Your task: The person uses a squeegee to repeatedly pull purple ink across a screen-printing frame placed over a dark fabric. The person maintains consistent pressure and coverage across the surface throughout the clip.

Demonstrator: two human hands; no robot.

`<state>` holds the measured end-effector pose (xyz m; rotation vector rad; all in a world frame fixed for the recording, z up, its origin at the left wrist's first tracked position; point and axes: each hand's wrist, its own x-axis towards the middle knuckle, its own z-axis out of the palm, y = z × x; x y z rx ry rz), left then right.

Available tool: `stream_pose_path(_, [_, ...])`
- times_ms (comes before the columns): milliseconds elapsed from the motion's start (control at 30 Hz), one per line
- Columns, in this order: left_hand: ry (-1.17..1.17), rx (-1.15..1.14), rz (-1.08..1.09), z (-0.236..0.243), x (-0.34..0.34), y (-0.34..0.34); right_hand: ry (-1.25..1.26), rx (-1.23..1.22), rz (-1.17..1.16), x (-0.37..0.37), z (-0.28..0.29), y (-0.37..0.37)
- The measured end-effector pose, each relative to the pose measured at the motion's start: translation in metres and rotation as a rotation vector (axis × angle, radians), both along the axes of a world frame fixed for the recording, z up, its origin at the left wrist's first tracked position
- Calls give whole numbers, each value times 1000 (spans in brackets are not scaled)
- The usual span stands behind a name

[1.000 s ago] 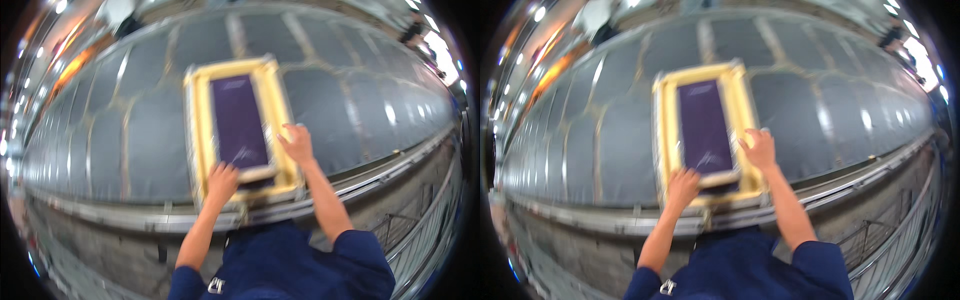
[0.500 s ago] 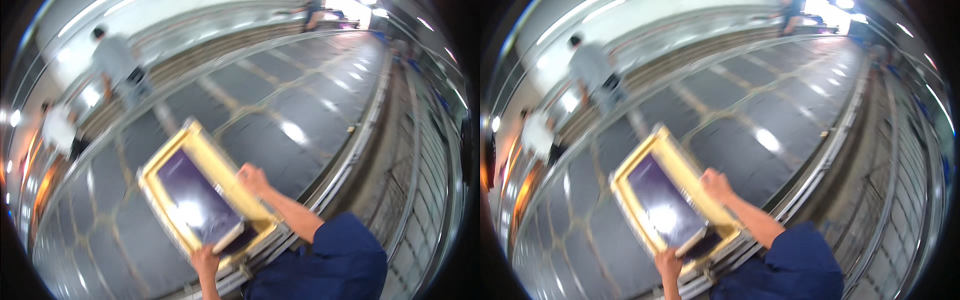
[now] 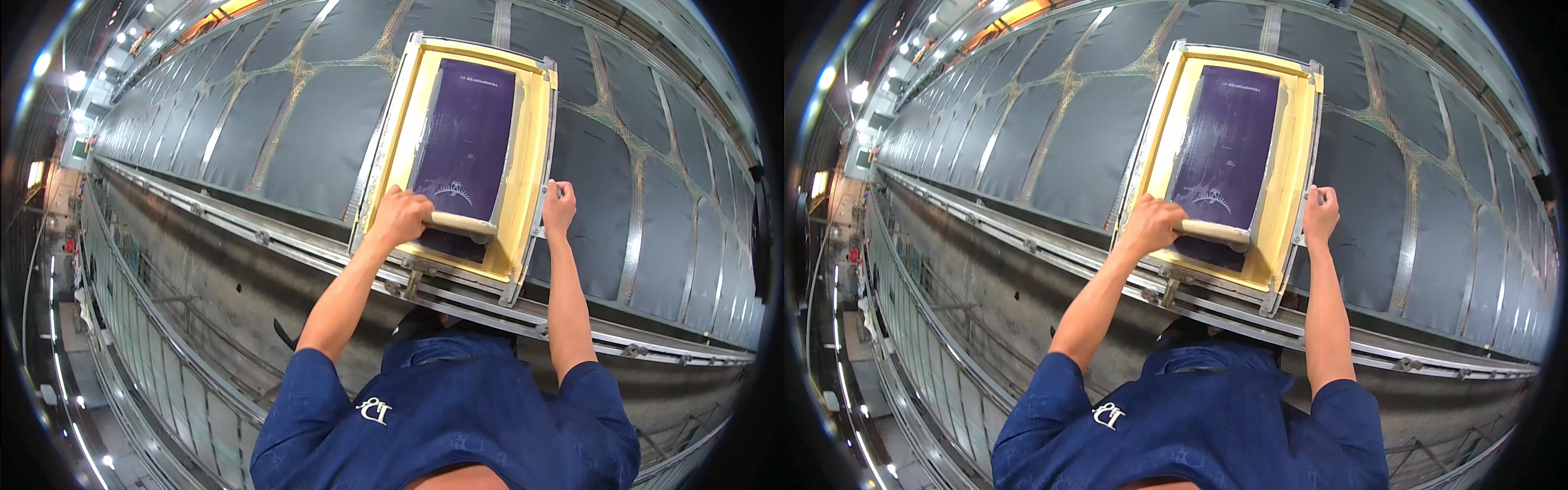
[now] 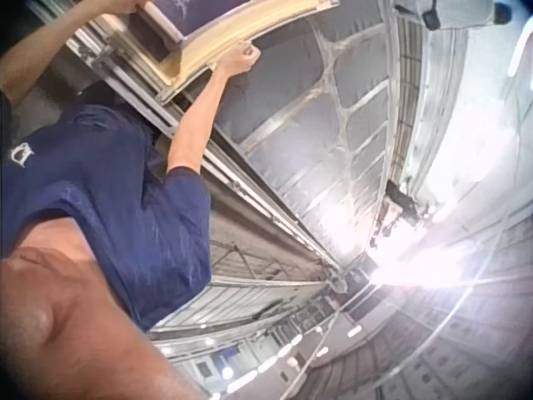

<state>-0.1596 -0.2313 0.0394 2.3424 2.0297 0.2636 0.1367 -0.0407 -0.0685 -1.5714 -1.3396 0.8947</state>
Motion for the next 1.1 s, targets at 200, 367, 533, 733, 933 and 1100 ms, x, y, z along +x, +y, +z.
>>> stream_pose_path(200, [-7,257,-81,-41,30,25,-122,100,-82,21,11,89])
stream_pose_path(367, [10,190,-113,-60,25,5,-182,100,-85,20,-3,82])
stream_pose_path(533, [-33,177,-128,-55,21,31,-262,126,-75,18,-5,82])
stream_pose_path(733, [-36,205,-116,-54,-10,157,-353,-46,76,29,18,88])
stream_pose_path(933, [-64,412,-118,-44,-46,343,-450,-258,322,49,53,133])
stream_pose_path(1100, [-72,320,-157,-24,-73,436,-347,190,447,-4,104,216])
